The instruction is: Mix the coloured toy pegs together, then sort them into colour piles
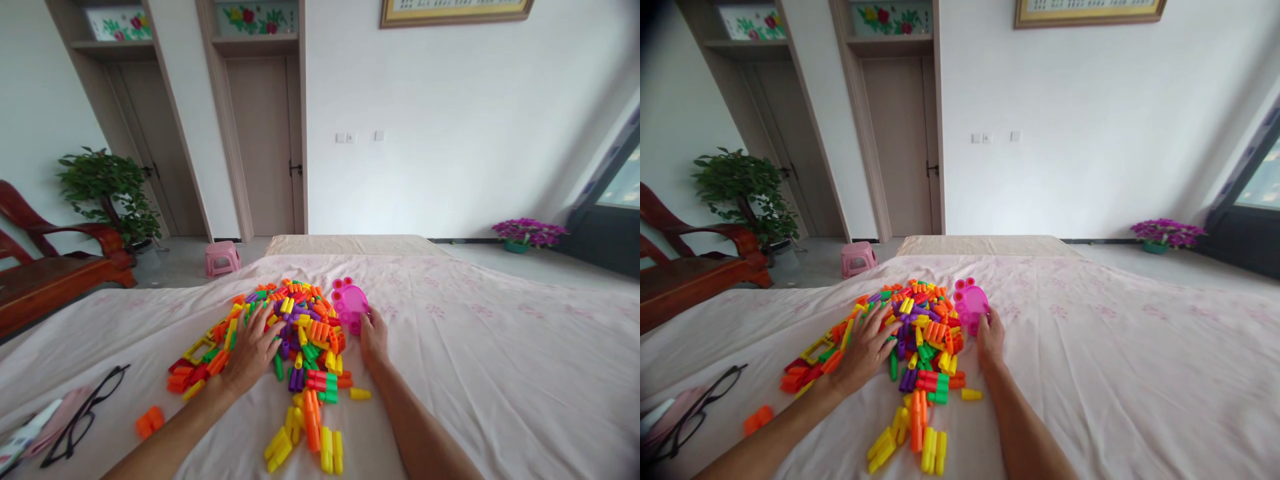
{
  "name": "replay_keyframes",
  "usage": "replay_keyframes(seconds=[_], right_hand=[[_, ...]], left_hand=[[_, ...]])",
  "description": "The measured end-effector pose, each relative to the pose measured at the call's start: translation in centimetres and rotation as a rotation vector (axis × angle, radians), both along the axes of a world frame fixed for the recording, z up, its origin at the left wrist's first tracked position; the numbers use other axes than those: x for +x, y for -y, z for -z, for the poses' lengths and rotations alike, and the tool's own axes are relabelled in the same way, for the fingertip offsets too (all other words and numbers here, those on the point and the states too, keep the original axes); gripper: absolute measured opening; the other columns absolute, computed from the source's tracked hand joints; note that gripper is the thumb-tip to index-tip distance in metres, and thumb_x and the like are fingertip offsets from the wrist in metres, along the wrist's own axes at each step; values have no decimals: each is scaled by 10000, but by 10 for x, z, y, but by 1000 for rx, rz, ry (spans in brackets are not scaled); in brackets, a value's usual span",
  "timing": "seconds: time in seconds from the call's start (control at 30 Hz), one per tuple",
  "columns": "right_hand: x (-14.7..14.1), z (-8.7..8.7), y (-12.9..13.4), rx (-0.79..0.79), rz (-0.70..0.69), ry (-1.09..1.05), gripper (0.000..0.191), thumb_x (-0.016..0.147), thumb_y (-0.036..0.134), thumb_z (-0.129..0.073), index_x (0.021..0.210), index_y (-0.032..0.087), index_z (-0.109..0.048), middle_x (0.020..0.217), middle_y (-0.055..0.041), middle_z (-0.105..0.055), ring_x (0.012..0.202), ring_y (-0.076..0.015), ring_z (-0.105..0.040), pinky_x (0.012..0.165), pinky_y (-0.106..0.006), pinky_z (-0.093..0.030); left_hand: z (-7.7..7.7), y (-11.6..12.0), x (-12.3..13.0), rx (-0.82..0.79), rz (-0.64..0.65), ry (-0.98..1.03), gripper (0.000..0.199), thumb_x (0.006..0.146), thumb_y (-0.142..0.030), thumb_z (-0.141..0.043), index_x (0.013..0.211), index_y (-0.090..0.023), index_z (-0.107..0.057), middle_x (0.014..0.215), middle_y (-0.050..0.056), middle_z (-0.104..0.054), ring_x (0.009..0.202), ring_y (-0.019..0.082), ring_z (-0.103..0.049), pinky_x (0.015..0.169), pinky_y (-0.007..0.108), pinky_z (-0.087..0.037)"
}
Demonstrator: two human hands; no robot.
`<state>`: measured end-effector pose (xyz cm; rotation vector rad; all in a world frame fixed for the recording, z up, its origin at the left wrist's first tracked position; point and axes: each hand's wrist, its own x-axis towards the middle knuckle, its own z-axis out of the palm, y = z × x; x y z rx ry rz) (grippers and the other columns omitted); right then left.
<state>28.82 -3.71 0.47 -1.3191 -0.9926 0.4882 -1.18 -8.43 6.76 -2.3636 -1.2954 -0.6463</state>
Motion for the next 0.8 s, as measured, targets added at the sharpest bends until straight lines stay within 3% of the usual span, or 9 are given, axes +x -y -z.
replay_keyframes(seconds=[0.07, 0.17, 0.23, 0.27, 0.37, 0.6, 0.8], right_hand=[[0, -1, 0, 5, 14, -26, 436, 753, 423, -490, 1042, 160, -683, 816, -40, -702, 740, -210, -617, 629, -292, -483], [1, -2, -1, -8, 33, -35, 426, 754, 423, -490, 1027, 159, -684, 799, -38, -698, 731, -208, -612, 613, -284, -475], [1, -1, -2, -21, 44, -32, 423, 759, 417, -487, 1030, 158, -681, 799, -39, -696, 732, -208, -610, 617, -286, -474], [1, 0, -2, -23, 45, -30, 422, 762, 413, -485, 1037, 157, -678, 808, -41, -696, 737, -209, -610, 626, -289, -475], [1, 2, -2, -4, 33, -17, 420, 774, 402, -478, 1061, 158, -664, 863, -46, -700, 773, -209, -612, 666, -298, -480], [2, -1, -1, 20, 74, 43, 368, 807, 383, -459, 1035, 163, -647, 964, -66, -692, 874, -212, -607, 782, -313, -470], [5, 2, -4, -42, 129, 14, 410, 833, 423, -436, 1082, 155, -621, 832, -61, -676, 716, -194, -599, 635, -282, -465]], left_hand=[[-7, 23, 15, -19, 96, -11, 427, 916, -296, -465, 1341, -309, -503, 1567, 73, -264, 1450, 305, -220, 1164, 616, -214], [-6, 65, 37, -82, 510, -198, 531, 865, -529, -503, 1358, -334, -473, 1567, 49, -270, 1448, 320, -215, 1182, 627, -147], [0, 83, 51, -16, 712, -273, 469, 866, -497, -528, 1315, -368, -501, 1532, 23, -346, 1442, 297, -237, 1197, 620, -71], [2, 87, 56, 5, 747, -295, 429, 871, -478, -531, 1285, -364, -525, 1510, 18, -384, 1440, 292, -241, 1200, 616, -43], [4, 78, 69, 6, 667, -312, 321, 903, -422, -500, 1191, -312, -590, 1445, 25, -467, 1426, 276, -270, 1205, 604, 8], [-12, 17, 75, 49, 508, -292, 259, 905, -342, -520, 1134, -275, -621, 1465, 24, -441, 1426, 287, -266, 1190, 646, 22], [-27, -30, 49, -2, 233, -125, 226, 871, -225, -561, 1071, -271, -655, 1470, 51, -437, 1420, 298, -284, 1177, 677, -53]])
